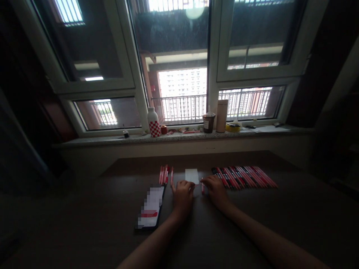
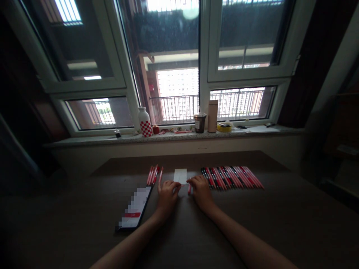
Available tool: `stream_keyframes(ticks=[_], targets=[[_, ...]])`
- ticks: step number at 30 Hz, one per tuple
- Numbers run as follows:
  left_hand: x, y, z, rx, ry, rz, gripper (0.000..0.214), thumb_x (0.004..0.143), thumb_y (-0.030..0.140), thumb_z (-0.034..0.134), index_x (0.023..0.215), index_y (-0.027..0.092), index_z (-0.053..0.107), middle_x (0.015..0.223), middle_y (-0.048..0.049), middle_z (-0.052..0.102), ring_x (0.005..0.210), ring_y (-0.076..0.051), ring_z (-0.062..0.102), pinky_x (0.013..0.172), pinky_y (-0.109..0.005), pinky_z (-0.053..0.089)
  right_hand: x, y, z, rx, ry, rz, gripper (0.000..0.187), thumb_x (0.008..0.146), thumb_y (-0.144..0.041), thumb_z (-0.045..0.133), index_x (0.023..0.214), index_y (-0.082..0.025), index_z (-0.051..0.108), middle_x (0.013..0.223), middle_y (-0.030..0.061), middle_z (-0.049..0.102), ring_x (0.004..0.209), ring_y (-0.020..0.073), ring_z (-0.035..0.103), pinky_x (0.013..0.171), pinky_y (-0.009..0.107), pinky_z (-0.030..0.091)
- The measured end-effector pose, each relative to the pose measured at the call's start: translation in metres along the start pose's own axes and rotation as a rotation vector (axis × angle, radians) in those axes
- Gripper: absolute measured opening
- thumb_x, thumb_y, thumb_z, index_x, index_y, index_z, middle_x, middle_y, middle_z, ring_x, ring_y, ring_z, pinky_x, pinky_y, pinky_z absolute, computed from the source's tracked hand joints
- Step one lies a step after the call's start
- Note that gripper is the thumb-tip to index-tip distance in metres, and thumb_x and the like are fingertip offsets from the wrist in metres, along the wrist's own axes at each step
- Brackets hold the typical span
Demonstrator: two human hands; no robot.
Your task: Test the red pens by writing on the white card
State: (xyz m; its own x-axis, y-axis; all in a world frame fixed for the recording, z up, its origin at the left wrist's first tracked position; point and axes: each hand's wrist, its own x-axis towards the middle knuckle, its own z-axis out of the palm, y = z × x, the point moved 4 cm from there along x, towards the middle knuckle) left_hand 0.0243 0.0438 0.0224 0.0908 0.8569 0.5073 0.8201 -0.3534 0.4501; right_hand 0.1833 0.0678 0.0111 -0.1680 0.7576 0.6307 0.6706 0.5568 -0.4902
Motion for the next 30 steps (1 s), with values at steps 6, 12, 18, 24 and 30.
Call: stream_keyframes(ticks=[6, 12, 18, 24, 30], targets=[[0.0004, -0.0010, -0.0035, -0.011, 0.024, -0.033, 0.017, 0.090, 0.030, 0.049, 0.091, 0.026, 0.066, 0.096, -0.0003, 0.069, 0.101, -0.020, 0.056, 0.108, -0.051, 0.019, 0.0005, -0.0069, -0.0005, -0.057, -0.023, 0.020, 0.021, 0.088, -0.012, 0.050, 0.095, -0.019, 0.069, 0.091, 0.0063, 0.068, 0.092, 0.0225, 0.055, 0.084, 0.035, 0.039], [0.0005, -0.0009, -0.0049, -0.023, 0.026, -0.040, 0.019, 0.090, 0.031, 0.049, 0.090, 0.025, 0.067, 0.096, -0.0015, 0.070, 0.101, -0.021, 0.056, 0.108, -0.050, 0.019, 0.0001, -0.0069, 0.0024, -0.100, -0.053, 0.001, 0.020, 0.087, -0.014, 0.053, 0.095, -0.021, 0.069, 0.092, 0.0049, 0.069, 0.093, 0.0236, 0.054, 0.084, 0.036, 0.037], [0.0002, -0.0006, -0.0044, -0.029, 0.018, -0.039, 0.017, 0.089, 0.031, 0.051, 0.088, 0.026, 0.067, 0.095, 0.0000, 0.070, 0.101, -0.021, 0.056, 0.108, -0.050, 0.019, 0.0004, -0.0072, 0.0030, -0.125, -0.069, -0.021, 0.021, 0.086, -0.013, 0.053, 0.096, -0.022, 0.069, 0.092, 0.0055, 0.069, 0.093, 0.0242, 0.053, 0.084, 0.037, 0.036], [-0.0005, 0.0002, -0.0055, -0.038, 0.015, -0.030, 0.019, 0.089, 0.031, 0.049, 0.088, 0.026, 0.068, 0.094, -0.0001, 0.070, 0.100, -0.020, 0.057, 0.108, -0.049, 0.020, 0.0006, -0.0098, 0.0020, -0.145, -0.086, -0.021, 0.021, 0.086, -0.013, 0.054, 0.096, -0.022, 0.069, 0.093, 0.0058, 0.068, 0.094, 0.0242, 0.053, 0.083, 0.036, 0.035], [-0.0007, 0.0007, -0.0062, -0.029, 0.008, -0.029, 0.019, 0.090, 0.032, 0.050, 0.088, 0.026, 0.068, 0.094, 0.0009, 0.070, 0.099, -0.020, 0.057, 0.109, -0.050, 0.017, 0.0001, -0.0074, 0.0036, -0.150, -0.074, -0.036, 0.019, 0.087, -0.015, 0.055, 0.096, -0.023, 0.070, 0.093, 0.0057, 0.068, 0.094, 0.0244, 0.052, 0.084, 0.036, 0.035]])
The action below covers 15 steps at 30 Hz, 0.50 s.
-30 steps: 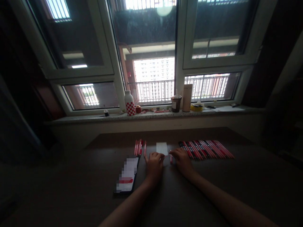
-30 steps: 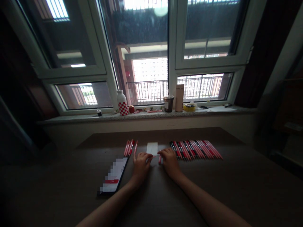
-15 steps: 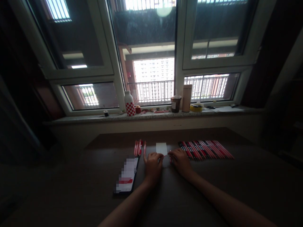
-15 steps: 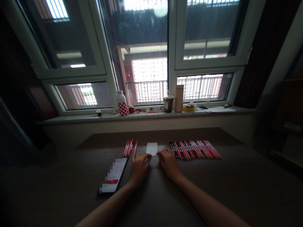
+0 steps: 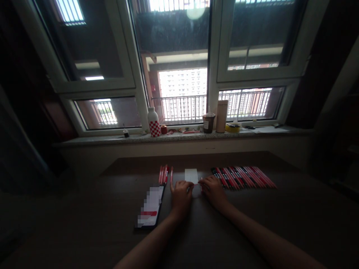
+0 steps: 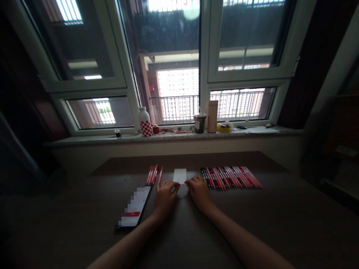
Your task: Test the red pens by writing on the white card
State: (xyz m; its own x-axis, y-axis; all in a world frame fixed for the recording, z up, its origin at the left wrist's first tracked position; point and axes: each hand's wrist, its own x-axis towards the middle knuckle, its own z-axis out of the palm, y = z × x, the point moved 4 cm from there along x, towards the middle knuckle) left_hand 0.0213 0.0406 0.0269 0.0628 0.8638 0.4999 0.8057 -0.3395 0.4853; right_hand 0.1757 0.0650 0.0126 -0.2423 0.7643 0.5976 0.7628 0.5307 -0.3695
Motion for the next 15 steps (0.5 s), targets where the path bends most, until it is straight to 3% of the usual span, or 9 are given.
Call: stream_keyframes(ticks=[15], targets=[[0.0010, -0.0003, 0.0024, -0.009, -0.032, -0.023, 0.019, 0.088, 0.035, 0.052, 0.090, 0.025, 0.067, 0.096, -0.0008, 0.072, 0.099, -0.020, 0.058, 0.110, -0.050, 0.015, 0.0003, -0.0020, 0.0003, 0.099, -0.004, -0.072, 0.019, 0.088, -0.020, 0.055, 0.095, -0.025, 0.072, 0.092, 0.0055, 0.069, 0.092, 0.0226, 0.054, 0.085, 0.037, 0.037]])
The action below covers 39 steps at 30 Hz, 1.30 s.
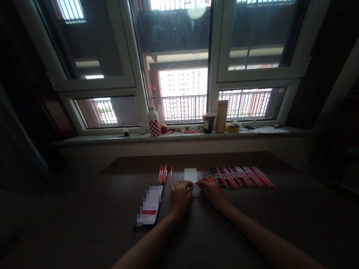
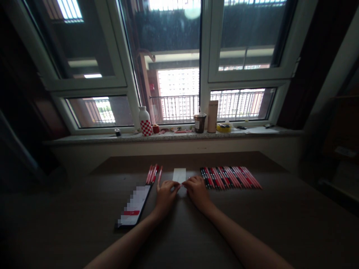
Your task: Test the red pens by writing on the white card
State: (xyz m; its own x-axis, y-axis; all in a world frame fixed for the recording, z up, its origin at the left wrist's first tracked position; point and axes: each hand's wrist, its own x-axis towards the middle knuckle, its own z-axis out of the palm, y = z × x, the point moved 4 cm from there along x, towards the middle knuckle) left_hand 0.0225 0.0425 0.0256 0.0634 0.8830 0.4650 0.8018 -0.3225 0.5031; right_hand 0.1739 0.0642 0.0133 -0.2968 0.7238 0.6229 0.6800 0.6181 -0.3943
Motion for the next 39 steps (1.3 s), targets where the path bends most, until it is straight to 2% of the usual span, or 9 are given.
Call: stream_keyframes(ticks=[5, 12, 16, 31, 39], targets=[[-0.0003, -0.0021, 0.0018, -0.014, -0.005, -0.009, 0.016, 0.086, 0.033, 0.054, 0.087, 0.025, 0.068, 0.095, -0.0012, 0.071, 0.100, -0.021, 0.058, 0.110, -0.052, 0.014, -0.0001, 0.0001, 0.0006, 0.050, -0.014, 0.008, 0.022, 0.087, -0.016, 0.055, 0.098, -0.024, 0.071, 0.094, 0.0050, 0.070, 0.093, 0.0224, 0.055, 0.085, 0.036, 0.038], [-0.0011, -0.0005, -0.0001, -0.004, -0.021, -0.024, 0.016, 0.086, 0.033, 0.054, 0.085, 0.026, 0.069, 0.094, -0.0007, 0.072, 0.100, -0.021, 0.057, 0.110, -0.052, 0.015, 0.0002, 0.0037, 0.0003, 0.084, 0.000, 0.054, 0.012, 0.087, -0.021, 0.056, 0.091, -0.021, 0.068, 0.091, 0.0051, 0.068, 0.093, 0.0218, 0.055, 0.084, 0.035, 0.039], [-0.0008, -0.0009, -0.0001, -0.011, -0.017, -0.028, 0.017, 0.087, 0.034, 0.054, 0.084, 0.026, 0.069, 0.093, -0.0010, 0.071, 0.099, -0.021, 0.057, 0.110, -0.051, 0.016, 0.0007, 0.0057, 0.0005, 0.072, 0.011, 0.079, 0.010, 0.086, -0.024, 0.059, 0.085, -0.021, 0.068, 0.090, 0.0057, 0.065, 0.094, 0.0224, 0.053, 0.085, 0.035, 0.039], [-0.0012, -0.0016, -0.0009, -0.009, -0.005, -0.030, 0.015, 0.085, 0.033, 0.056, 0.083, 0.027, 0.070, 0.093, -0.0002, 0.071, 0.101, -0.022, 0.057, 0.104, -0.048, 0.023, 0.0003, 0.0076, 0.0023, 0.047, 0.027, 0.078, 0.011, 0.086, -0.024, 0.060, 0.082, -0.020, 0.070, 0.092, 0.0079, 0.064, 0.096, 0.0237, 0.050, 0.087, 0.037, 0.040], [-0.0018, -0.0022, -0.0011, -0.015, 0.002, -0.018, 0.014, 0.085, 0.033, 0.057, 0.083, 0.027, 0.070, 0.093, 0.0010, 0.070, 0.100, -0.020, 0.057, 0.107, -0.049, 0.019, 0.0001, 0.0080, 0.0045, 0.020, 0.006, 0.086, 0.012, 0.087, -0.023, 0.060, 0.082, -0.019, 0.069, 0.094, 0.0081, 0.064, 0.098, 0.0239, 0.049, 0.088, 0.037, 0.038]])
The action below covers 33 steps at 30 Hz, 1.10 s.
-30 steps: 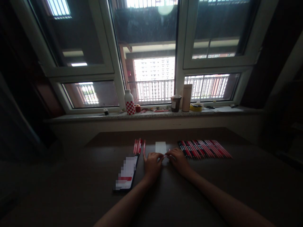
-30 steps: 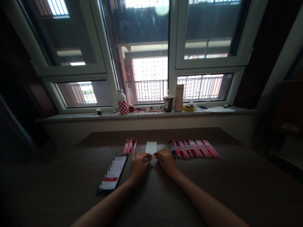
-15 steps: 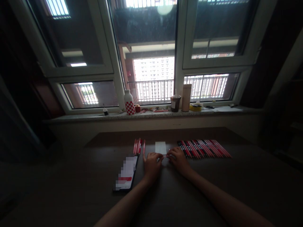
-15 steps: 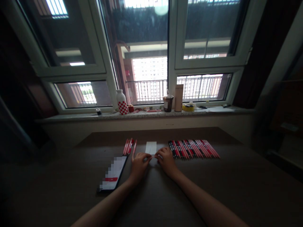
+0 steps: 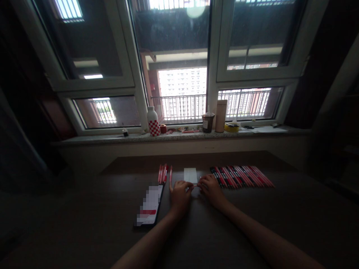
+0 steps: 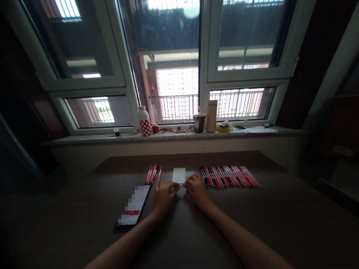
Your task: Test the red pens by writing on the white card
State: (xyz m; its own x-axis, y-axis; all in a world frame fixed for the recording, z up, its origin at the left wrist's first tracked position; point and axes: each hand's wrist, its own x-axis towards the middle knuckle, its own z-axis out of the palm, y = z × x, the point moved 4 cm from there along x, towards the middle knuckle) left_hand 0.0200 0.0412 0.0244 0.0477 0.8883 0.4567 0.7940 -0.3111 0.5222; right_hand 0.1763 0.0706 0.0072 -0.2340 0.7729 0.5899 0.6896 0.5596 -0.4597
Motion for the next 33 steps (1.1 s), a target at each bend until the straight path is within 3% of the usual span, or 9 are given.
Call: stream_keyframes(ticks=[14, 18, 22, 27, 33], targets=[[-0.0005, -0.0004, -0.0005, 0.035, 0.007, -0.014, 0.016, 0.086, 0.034, 0.055, 0.085, 0.027, 0.069, 0.095, 0.0006, 0.070, 0.102, -0.020, 0.057, 0.107, -0.048, 0.019, -0.0019, 0.0012, -0.0012, -0.019, 0.019, -0.010, 0.016, 0.089, -0.025, 0.056, 0.091, -0.021, 0.071, 0.097, 0.0079, 0.063, 0.100, 0.0243, 0.048, 0.089, 0.037, 0.039], [-0.0006, -0.0016, -0.0008, 0.048, 0.020, -0.016, 0.015, 0.087, 0.033, 0.054, 0.086, 0.028, 0.068, 0.094, 0.0015, 0.070, 0.101, -0.021, 0.057, 0.107, -0.050, 0.018, -0.0030, 0.0039, -0.0022, -0.079, 0.018, 0.024, 0.028, 0.086, -0.009, 0.051, 0.104, -0.020, 0.070, 0.100, 0.0085, 0.063, 0.101, 0.0246, 0.047, 0.089, 0.037, 0.040], [-0.0004, -0.0018, -0.0016, 0.048, 0.023, -0.021, 0.016, 0.087, 0.034, 0.054, 0.086, 0.028, 0.068, 0.094, 0.0011, 0.070, 0.101, -0.021, 0.057, 0.106, -0.051, 0.018, -0.0040, 0.0064, -0.0023, -0.131, -0.012, 0.049, 0.044, 0.076, 0.004, 0.047, 0.104, -0.021, 0.070, 0.103, 0.0080, 0.064, 0.103, 0.0242, 0.047, 0.090, 0.036, 0.040], [-0.0010, -0.0009, -0.0025, 0.058, 0.022, -0.025, 0.018, 0.087, 0.035, 0.052, 0.086, 0.027, 0.068, 0.095, -0.0003, 0.070, 0.101, -0.022, 0.057, 0.107, -0.051, 0.019, -0.0037, 0.0074, -0.0008, -0.156, -0.059, 0.036, 0.042, 0.075, 0.002, 0.053, 0.100, -0.025, 0.072, 0.110, 0.0063, 0.063, 0.106, 0.0248, 0.046, 0.091, 0.036, 0.040], [-0.0019, -0.0009, -0.0029, 0.056, 0.035, -0.029, 0.017, 0.087, 0.034, 0.052, 0.086, 0.026, 0.067, 0.095, -0.0002, 0.070, 0.101, -0.021, 0.057, 0.107, -0.050, 0.019, -0.0033, 0.0071, 0.0006, -0.142, -0.070, 0.039, 0.024, 0.083, -0.010, 0.055, 0.092, -0.024, 0.073, 0.110, 0.0072, 0.063, 0.106, 0.0252, 0.046, 0.090, 0.036, 0.040]])
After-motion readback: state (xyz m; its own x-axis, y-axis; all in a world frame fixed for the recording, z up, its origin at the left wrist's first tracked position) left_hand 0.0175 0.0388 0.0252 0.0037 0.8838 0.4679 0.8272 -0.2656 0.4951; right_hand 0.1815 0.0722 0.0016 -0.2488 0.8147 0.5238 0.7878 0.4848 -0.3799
